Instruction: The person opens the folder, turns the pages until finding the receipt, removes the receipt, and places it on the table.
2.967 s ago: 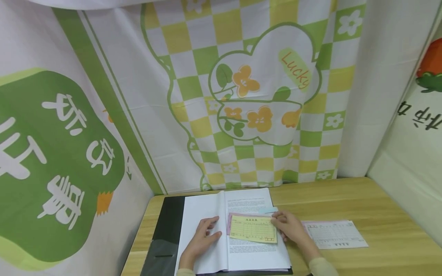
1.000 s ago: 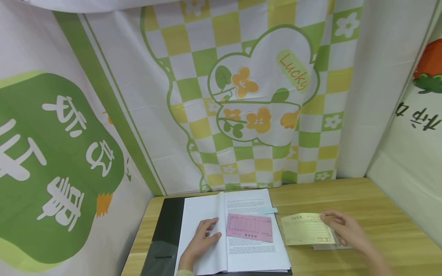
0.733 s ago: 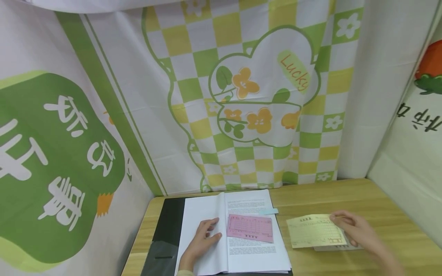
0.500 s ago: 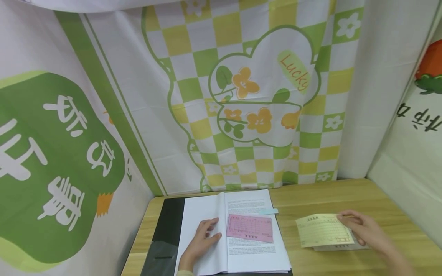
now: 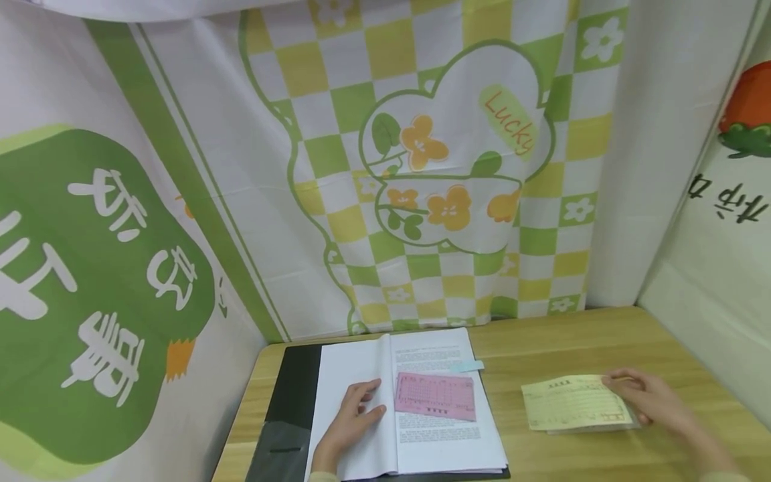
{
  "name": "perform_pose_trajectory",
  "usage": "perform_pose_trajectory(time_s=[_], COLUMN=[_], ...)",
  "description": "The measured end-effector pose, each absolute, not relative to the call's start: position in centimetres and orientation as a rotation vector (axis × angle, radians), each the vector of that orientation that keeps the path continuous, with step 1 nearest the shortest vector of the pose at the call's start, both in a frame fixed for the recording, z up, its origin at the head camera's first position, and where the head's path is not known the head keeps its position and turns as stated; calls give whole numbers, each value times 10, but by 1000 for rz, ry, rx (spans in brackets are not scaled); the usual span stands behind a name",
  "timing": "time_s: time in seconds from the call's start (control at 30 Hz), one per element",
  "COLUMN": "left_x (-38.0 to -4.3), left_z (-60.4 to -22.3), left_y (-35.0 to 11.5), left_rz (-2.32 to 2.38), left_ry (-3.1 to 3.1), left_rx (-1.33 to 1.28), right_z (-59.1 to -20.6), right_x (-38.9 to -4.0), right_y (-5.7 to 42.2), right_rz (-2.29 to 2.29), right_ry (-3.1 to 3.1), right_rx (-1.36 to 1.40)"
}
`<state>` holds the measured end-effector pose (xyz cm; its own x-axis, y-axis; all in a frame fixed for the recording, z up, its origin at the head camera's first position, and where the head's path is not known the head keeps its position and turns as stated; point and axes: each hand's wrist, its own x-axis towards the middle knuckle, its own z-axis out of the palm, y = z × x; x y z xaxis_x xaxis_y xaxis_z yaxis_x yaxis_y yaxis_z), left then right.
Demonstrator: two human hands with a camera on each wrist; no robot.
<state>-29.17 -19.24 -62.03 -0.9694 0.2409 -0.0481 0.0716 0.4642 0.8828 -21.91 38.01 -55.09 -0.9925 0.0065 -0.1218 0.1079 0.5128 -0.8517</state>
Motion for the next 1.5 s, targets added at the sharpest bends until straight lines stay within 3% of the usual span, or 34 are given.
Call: perform_pose_trajectory(time_s=[0.53,0.8,1.5], left_x=[-290,-291,-292], left_z=[-620,-624,-621], left_y=[-190,-191,-192], left_rz=[1560,1559,1553], left_ry=[2518,2506,2525], left_rx=[326,343,357], right_z=[-588,-604,-604], right_x=[-225,-220,-224], right_y=[407,408,400], right_rz=[-1369,-1217,-1129], right_ry=[2716,2822,2942], right_rx=[-39,66,51])
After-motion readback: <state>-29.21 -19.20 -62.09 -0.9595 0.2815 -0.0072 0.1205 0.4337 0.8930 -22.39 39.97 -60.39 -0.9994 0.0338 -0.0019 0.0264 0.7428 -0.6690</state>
